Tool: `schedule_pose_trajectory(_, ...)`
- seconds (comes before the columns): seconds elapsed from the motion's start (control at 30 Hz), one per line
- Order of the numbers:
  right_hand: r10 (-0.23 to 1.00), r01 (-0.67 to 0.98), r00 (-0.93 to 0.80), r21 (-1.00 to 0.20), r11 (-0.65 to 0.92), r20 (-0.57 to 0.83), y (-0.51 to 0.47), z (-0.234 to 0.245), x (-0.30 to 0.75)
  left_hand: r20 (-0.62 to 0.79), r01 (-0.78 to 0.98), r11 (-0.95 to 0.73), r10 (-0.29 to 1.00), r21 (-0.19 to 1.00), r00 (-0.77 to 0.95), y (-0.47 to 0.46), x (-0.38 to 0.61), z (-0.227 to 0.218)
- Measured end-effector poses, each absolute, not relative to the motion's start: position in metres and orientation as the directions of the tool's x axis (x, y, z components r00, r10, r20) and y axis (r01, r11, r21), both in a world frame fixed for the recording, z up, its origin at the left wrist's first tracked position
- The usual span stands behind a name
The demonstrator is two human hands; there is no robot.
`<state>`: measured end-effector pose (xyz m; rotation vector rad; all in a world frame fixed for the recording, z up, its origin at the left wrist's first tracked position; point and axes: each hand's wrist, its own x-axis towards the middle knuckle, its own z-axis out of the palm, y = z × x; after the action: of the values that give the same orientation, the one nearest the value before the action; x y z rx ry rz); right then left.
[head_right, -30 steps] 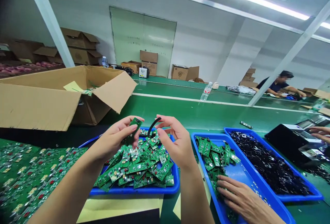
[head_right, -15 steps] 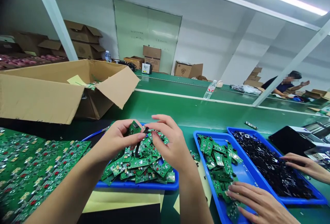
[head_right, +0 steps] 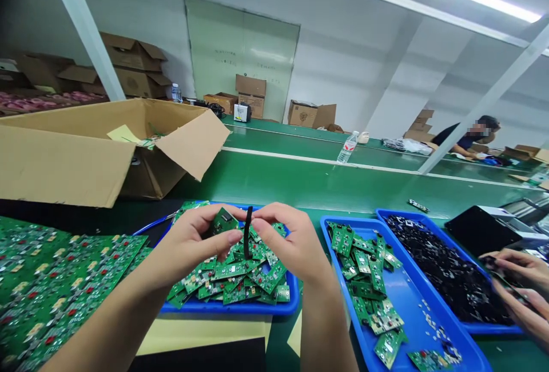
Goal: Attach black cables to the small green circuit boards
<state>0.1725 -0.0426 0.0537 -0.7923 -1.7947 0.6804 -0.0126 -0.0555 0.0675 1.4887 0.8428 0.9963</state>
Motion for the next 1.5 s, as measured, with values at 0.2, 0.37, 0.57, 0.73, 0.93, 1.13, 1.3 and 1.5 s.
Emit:
schedule_pose_trajectory(0.2,0.837,0.178,-0.204,-0.822,0.541,0.507,-0.046,0.055,0.163,0.123,0.009,-0.138,0.906,0.990,0.404,-0.054,-0.015,0.067)
schedule_pose_trajectory(0.37,0.913,0.137,-0.147,-0.906,0.401,0.382,-0.041,0.054,0.158,0.133,0.056,-0.171,0.900,0.984,0.415,-0.054,-0.013,0.067)
schedule_pose_trajectory(0.57,0.875,0.202,-0.202,-0.855,0.477,0.440,-0.045,0.054,0.163,0.222,0.146,-0.285,0.913,0.947,0.342,-0.050,-0.022,0.069)
schedule_pose_trajectory(0.73,0.706,0.351,-0.220,-0.620,0.701,0.674,-0.055,0.056,0.164,0.248,-0.042,-0.245,0.950,0.969,0.189,-0.043,-0.035,0.071)
schedule_pose_trajectory(0.93,0.459,0.437,-0.335,-0.296,0.850,0.823,-0.048,0.055,0.157,0.143,-0.069,-0.127,0.908,0.990,0.394,-0.050,-0.021,0.071)
schedule_pose_trajectory(1.13,0.443,0.515,-0.395,-0.205,0.832,0.805,-0.044,0.053,0.156,0.099,-0.091,-0.066,0.898,0.994,0.428,-0.052,-0.013,0.068)
schedule_pose_trajectory(1.3,0.426,0.526,-0.420,-0.168,0.834,0.801,-0.044,0.051,0.154,0.071,-0.104,-0.028,0.898,0.994,0.434,-0.051,-0.012,0.067)
schedule_pose_trajectory(1.5,0.403,0.552,-0.408,-0.130,0.824,0.819,-0.043,0.049,0.153,0.046,-0.089,-0.008,0.898,0.996,0.438,-0.051,-0.013,0.065)
